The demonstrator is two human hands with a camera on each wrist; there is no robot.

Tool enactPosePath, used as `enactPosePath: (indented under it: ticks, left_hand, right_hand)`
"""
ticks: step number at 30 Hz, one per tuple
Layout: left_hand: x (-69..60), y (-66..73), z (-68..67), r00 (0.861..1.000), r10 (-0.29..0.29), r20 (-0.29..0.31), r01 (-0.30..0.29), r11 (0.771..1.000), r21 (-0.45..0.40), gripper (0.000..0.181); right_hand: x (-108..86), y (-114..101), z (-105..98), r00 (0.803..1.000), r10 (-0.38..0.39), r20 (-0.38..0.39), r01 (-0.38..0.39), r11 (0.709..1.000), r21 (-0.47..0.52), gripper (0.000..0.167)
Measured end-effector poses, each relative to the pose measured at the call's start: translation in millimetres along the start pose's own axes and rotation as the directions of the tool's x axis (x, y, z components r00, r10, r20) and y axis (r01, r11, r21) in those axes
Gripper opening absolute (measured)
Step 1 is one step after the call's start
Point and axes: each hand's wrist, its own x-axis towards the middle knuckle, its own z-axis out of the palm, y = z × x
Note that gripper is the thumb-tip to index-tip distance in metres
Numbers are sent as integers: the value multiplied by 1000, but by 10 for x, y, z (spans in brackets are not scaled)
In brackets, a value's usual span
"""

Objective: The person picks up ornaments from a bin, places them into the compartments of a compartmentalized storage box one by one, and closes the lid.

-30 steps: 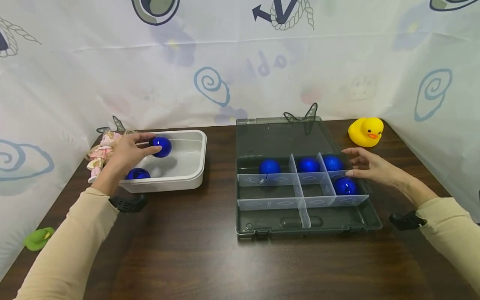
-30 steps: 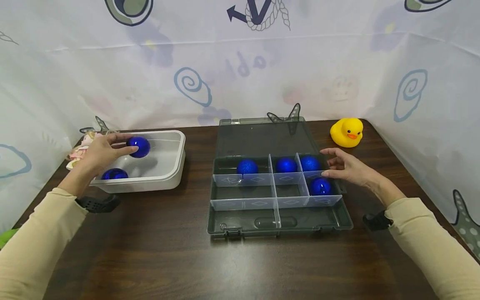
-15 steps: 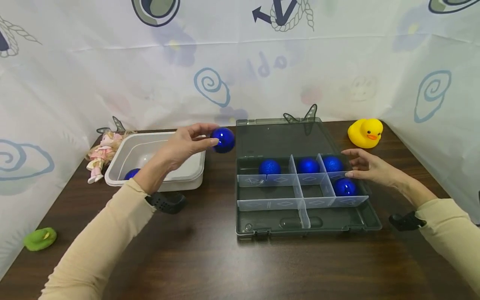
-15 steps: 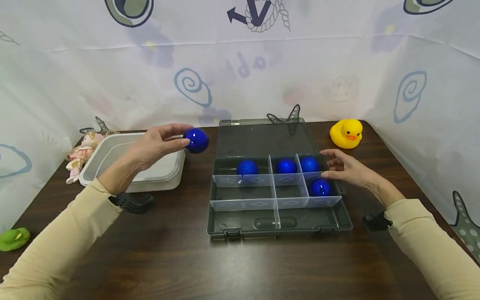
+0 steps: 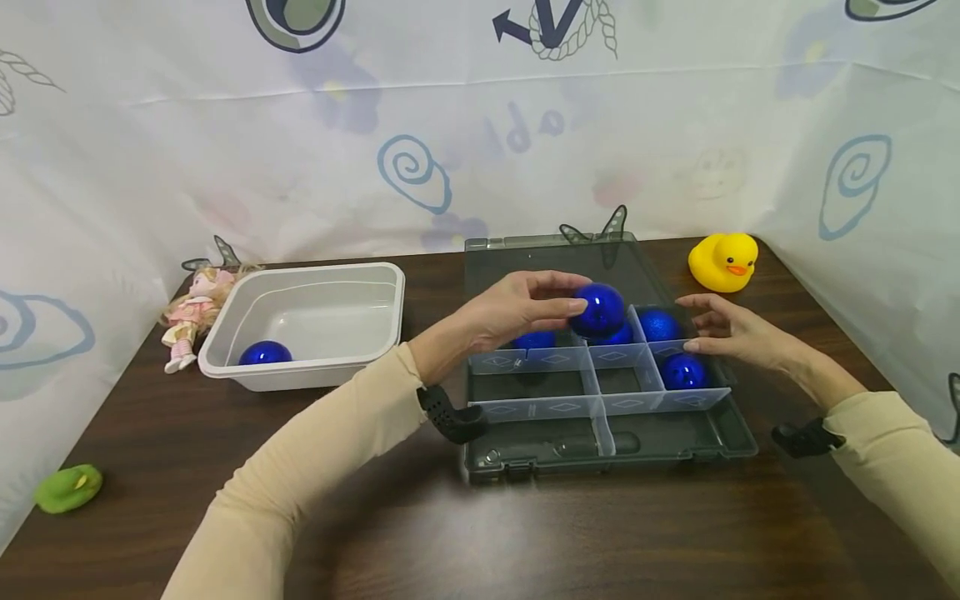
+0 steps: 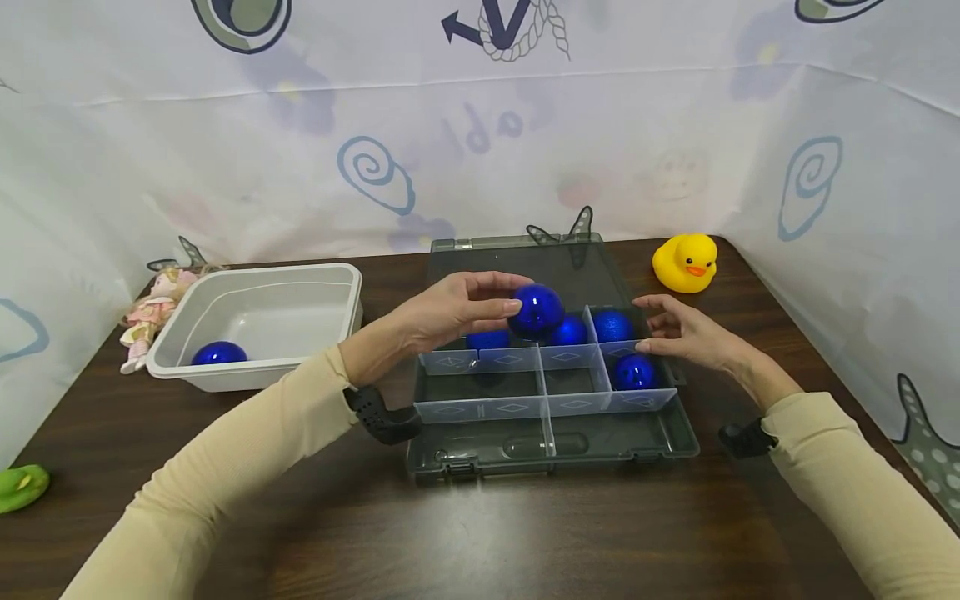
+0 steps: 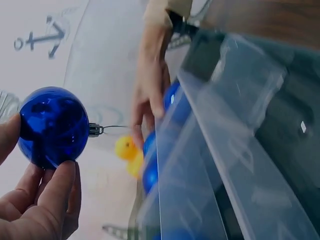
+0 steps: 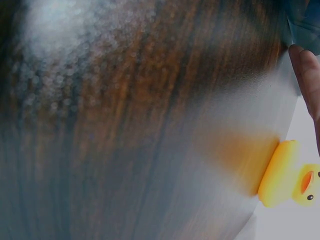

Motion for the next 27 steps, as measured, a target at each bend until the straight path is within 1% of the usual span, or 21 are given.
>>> enactPosePath:
  ticks: [3,5,7,10,13,17,20,24,27]
  left_hand:
    - [91,-13,132,999,-1,33,1,1000,0,41]
    - [150,-53,202,999,-13,41,12,1000,10,40]
    - [205,-120,255,999,-25,35,24,998,50,39]
    - [265,-238,309,999,-28,20,24,987,158,40]
    - [292,-339,342,1000,-7,10,4,958,286,41]
    - [304,-415,375,1000,31,1,-29,918,397,41]
    - [314,-438,394,999,38,-15,-27,884,466,42]
    - [319,-445,412,999,26,-34,-3,835,550,43]
    - [320,-440,424,999,20,-33,3,814,581,44]
  right_hand:
    - [2,-3,1,1000,-5,-1,5,1000,6,59]
    - [3,-6,1,1000,-6,-3,6,1000,5,59]
    - [2,-8,1,1000,-2,-3,2,1000,5,59]
    - [1,-10,1,1000,5,-2,-5,1000,3,59]
    - [2,-13,2,1000,7,-2,-7,1000,0,59]
    - [6,-18,6,1000,11,-5,-11,1000,0,60]
    - [5,-20,7,1000,17,-6,-17,1000,7,60]
    - [2,-16,4,1000,21,-1,-21,1000,4,60]
    - [0,-15,3,1000,18,-2,-18,1000,-7,60]
